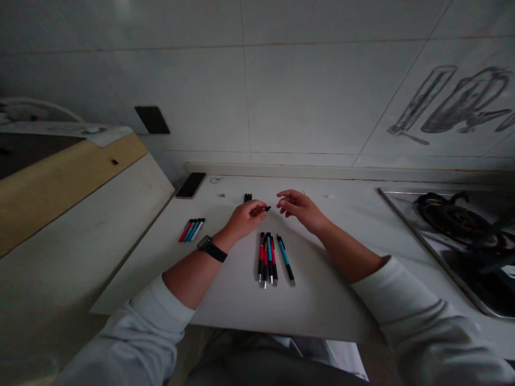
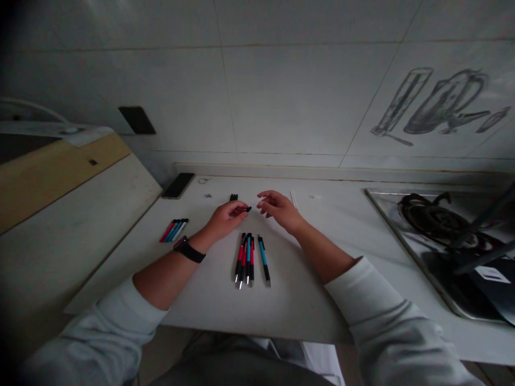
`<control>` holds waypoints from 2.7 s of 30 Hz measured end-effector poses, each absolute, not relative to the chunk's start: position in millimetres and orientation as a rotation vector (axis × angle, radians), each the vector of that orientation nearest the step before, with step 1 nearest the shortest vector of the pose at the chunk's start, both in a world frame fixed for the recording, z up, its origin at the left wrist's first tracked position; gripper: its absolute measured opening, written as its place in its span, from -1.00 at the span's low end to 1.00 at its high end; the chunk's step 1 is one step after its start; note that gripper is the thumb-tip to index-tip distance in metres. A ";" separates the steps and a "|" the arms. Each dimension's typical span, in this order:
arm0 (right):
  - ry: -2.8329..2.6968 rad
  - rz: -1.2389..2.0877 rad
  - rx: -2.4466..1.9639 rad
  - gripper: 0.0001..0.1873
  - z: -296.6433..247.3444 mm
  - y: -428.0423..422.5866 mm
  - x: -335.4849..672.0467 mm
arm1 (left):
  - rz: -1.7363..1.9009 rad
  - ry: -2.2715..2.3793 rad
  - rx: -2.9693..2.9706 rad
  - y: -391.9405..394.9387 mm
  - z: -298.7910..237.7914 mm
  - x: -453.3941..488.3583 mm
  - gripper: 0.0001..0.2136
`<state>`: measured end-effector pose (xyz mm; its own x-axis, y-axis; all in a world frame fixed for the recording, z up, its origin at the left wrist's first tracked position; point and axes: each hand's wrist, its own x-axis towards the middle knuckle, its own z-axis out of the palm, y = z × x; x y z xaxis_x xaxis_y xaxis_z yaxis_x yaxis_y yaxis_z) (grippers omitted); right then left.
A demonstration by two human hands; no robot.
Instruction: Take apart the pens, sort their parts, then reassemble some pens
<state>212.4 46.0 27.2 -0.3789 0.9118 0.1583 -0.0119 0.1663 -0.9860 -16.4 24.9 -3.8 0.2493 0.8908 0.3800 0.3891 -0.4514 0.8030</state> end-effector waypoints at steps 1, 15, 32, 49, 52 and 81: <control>-1.527 1.392 -0.890 -0.57 25.4 42.3 208.8 | 1.140 1.167 1.991 24.1 -2.7 -16.1 -0.83; -1.314 1.556 -0.915 -0.59 11.5 33.7 204.0 | 1.085 1.187 2.075 18.9 5.5 -14.7 -0.84; -1.206 1.506 -0.893 -0.61 16.3 38.3 211.4 | 1.151 1.191 2.037 22.4 1.7 -15.7 -0.89; -1.907 0.254 -1.742 -0.72 25.7 107.8 311.3 | 1.080 1.169 2.046 22.3 0.5 -15.5 -0.89; -2.045 0.099 -1.902 -0.67 11.9 114.9 301.8 | 1.065 1.159 2.050 21.5 2.1 -14.8 -0.89; -2.145 0.290 -1.994 -0.61 10.9 114.4 300.7 | 1.023 1.169 2.110 24.8 -6.1 -16.9 -0.88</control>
<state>300.7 114.4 10.9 -0.0716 0.9974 0.0115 0.9585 0.0719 -0.2757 -16.9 24.8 -6.1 0.3433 0.8655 0.3648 0.4764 -0.4952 0.7265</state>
